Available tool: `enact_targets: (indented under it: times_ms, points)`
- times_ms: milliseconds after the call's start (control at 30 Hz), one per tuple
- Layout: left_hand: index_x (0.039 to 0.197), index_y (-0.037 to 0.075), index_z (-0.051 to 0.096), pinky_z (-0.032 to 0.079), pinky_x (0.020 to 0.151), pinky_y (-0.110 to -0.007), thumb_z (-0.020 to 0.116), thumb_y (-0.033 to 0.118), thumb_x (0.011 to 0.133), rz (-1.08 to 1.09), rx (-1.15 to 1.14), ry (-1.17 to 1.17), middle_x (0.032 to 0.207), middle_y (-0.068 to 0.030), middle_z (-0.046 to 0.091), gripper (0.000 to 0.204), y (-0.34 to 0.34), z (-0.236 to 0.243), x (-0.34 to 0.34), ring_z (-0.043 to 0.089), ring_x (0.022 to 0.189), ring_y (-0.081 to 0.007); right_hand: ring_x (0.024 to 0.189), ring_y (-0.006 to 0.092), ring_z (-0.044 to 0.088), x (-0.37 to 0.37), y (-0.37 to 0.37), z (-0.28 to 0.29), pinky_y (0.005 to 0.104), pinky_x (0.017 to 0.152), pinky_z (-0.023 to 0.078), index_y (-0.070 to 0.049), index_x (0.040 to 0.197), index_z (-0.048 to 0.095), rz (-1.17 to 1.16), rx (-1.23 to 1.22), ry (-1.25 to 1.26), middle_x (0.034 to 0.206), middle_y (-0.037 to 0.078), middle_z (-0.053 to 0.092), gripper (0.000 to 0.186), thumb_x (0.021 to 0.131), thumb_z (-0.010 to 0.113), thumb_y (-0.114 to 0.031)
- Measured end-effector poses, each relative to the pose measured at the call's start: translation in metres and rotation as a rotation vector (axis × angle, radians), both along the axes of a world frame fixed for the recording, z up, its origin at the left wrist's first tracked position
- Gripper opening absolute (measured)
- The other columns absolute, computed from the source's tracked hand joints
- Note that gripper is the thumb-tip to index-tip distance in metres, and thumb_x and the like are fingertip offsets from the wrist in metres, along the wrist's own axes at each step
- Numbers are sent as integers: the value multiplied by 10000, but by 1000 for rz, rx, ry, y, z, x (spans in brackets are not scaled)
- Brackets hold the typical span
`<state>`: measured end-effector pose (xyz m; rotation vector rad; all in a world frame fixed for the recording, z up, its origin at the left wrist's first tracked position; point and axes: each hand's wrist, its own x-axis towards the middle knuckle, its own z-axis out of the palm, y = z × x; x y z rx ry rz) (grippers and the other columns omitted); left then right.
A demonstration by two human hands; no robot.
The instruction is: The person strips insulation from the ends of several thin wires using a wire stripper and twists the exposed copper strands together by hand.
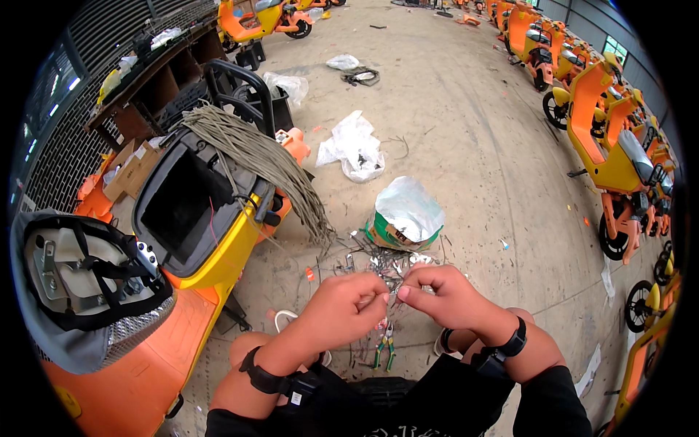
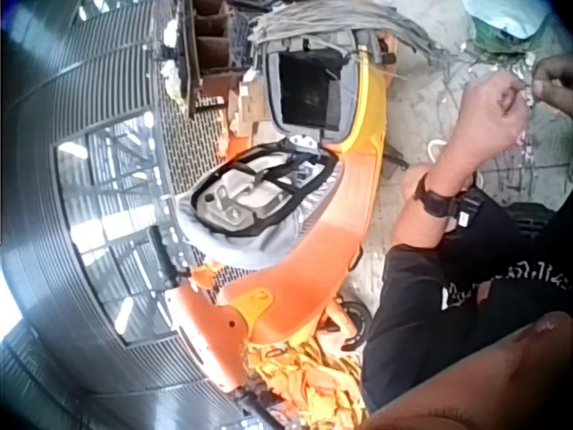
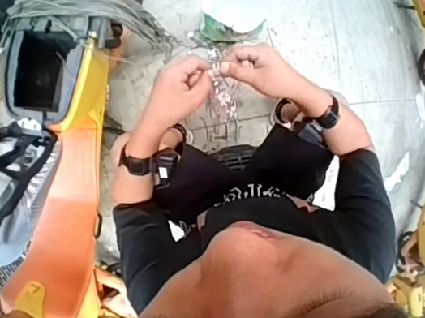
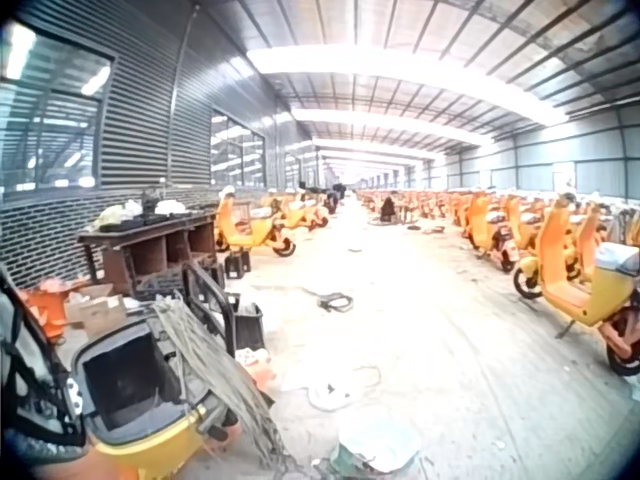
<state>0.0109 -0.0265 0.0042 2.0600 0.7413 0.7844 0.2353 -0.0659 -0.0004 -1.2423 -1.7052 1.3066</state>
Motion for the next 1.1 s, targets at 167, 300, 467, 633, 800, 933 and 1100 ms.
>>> enact_targets:
  times_ms: [167, 300, 467, 633, 800, 933, 1100]
  points:
    - [789, 101, 534, 466, 479, -332, 708, 135, 749, -124, 738, 334, 666, -23, 475, 182, -4, 15, -3, 607, 568, -170, 742, 163, 629, -1, 2, -6, 299, 759, 521, 36, 877, 686, -162, -872, 612, 840, 83, 688, 169, 910, 631, -119]
    - [798, 103, 544, 485, 516, -341, 713, 144, 750, -120, 747, 306, 679, -28, 496, 179, -2, 19, -4, 613, 578, -185, 730, 180, 601, 1, 6, -1, 292, 738, 498, 34, 838, 681, -124, -882, 572, 739, 67, 636, 186, 911, 632, -130]
    - [897, 79, 623, 508, 571, -367, 684, 158, 845, -27, 366, 207, 738, -50, 619, 112, 1, 14, 2, 647, 638, -236, 684, 104, 534, 5, 5, -8, 255, 704, 456, 27, 925, 708, -60, -685, 431, 704, 5, 592, 236, 946, 616, -189]
    - [944, 53, 636, 520, 602, -384, 650, 174, 900, -42, 202, 174, 795, -91, 666, 130, -1, -1, 7, 664, 681, -293, 706, 90, 546, 1, 0, -6, 244, 707, 442, -6, 944, 712, -53, -645, 357, 727, -6, 602, 261, 975, 592, -235]
    - [949, 35, 626, 481, 566, -328, 610, 158, 932, 34, -253, 234, 781, -66, 661, 126, 3, 2, 7, 636, 626, -199, 763, 98, 591, 9, 2, 11, 258, 728, 458, -14, 1169, 597, -199, -393, 237, 758, 0, 620, 262, 983, 593, -197]
    - [932, 21, 616, 417, 529, -268, 574, 162, 960, 111, -565, 81, 742, 1, 602, 150, 7, -10, 3, 529, 562, -110, 953, 174, 612, 8, -2, 13, 326, 869, 475, -62, 1372, 469, -323, 40, 154, 1062, 69, 623, 523, 908, 697, -136]
    - [933, 40, 576, 298, 460, -216, 529, 105, 950, 127, -1147, -130, 683, 17, 477, 82, 14, -3, 2, 381, 520, -52, 1261, 282, 480, 7, -5, 14, 445, 1044, 340, -174, 1352, 541, -220, 836, -341, 1266, 63, 545, 638, 770, 803, -175]
